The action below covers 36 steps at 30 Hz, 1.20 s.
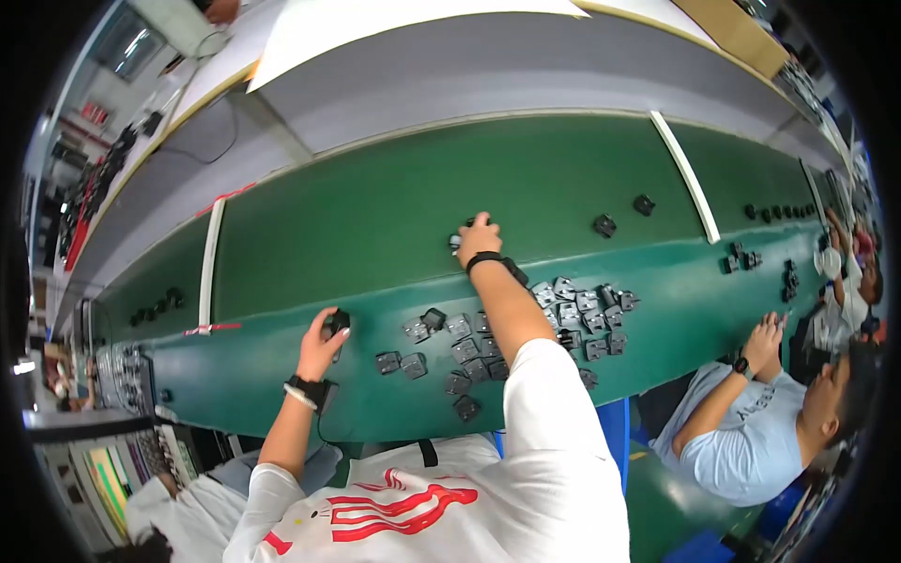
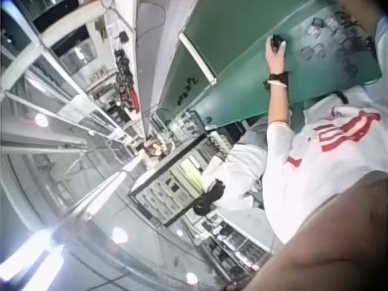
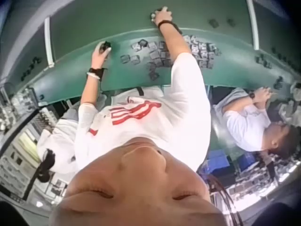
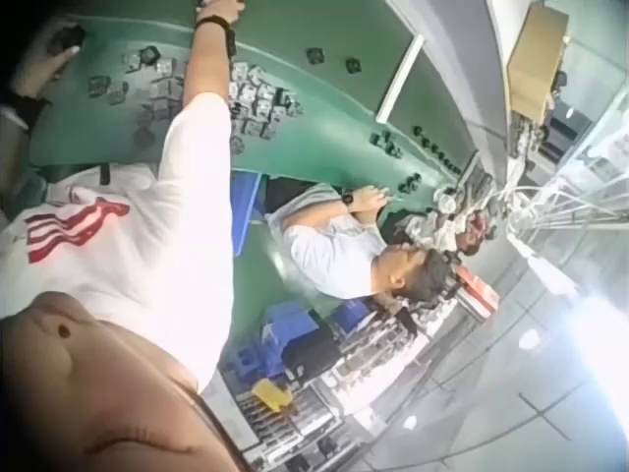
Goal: The person picks up power adapters from a conveyor belt, plugs them into a testing rack, and connects charging cables to them. After testing, they disconnect the cables and remove the adapters from the rack, placing them back on the belt.
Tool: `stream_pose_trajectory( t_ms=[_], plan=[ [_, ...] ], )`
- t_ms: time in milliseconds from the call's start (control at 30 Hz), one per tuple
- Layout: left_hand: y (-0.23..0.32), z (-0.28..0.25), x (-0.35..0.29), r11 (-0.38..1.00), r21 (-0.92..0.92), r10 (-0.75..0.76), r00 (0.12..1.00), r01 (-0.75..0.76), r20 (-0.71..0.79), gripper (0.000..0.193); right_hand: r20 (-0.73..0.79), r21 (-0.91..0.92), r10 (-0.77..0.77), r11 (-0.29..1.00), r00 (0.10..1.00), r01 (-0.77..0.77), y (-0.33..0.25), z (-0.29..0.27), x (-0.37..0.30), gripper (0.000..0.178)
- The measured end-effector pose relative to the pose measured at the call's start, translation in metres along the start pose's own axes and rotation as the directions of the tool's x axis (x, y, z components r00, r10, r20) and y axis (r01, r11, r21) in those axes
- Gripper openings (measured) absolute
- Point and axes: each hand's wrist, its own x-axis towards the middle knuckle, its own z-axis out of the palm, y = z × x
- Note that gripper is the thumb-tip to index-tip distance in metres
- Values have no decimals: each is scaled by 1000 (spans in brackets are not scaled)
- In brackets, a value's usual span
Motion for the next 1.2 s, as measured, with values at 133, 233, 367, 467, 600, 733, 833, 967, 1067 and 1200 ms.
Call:
stream_pose_trajectory(
  t_ms=[133,233,367,467,600,733,833,967,1067,1200],
  plan=[
    [-66,-64,-94,971,-216,-140,975,101,-174,47,-47,306,18,952,999,-2,-7,-60,-15,43],
    [-92,-92,-174,793,-609,-185,953,0,-241,38,-371,483,-243,774,896,410,-5,-146,-65,38],
    [-131,-123,-289,511,-859,-388,890,-7,-239,31,-747,591,-21,438,665,677,-80,-252,-272,32],
    [-156,-123,-367,134,-975,-417,883,-175,-216,38,-843,455,-234,170,485,874,-93,-237,-377,32],
    [-204,-107,-494,-85,-897,-239,883,-434,-405,53,-628,388,-768,-167,127,907,-239,-173,-492,42],
    [-230,-103,-615,86,-726,-18,728,-682,-686,67,-64,809,-925,-268,-376,523,-346,-42,-643,46],
    [-243,-97,-681,-7,-602,-111,599,-798,-793,70,143,831,-778,-241,-612,501,-375,6,-737,38],
    [-263,-83,-734,-165,-289,-427,333,-943,-841,70,181,872,-597,-271,-782,409,-404,45,-825,38],
    [-266,-84,-763,-174,-118,-531,194,-978,-825,70,199,880,-599,-239,-775,411,-418,90,-873,37],
    [-295,-79,-798,-109,-2,-650,73,-994,-757,69,194,882,-495,-290,-847,372,-442,147,-915,36]
  ],
)
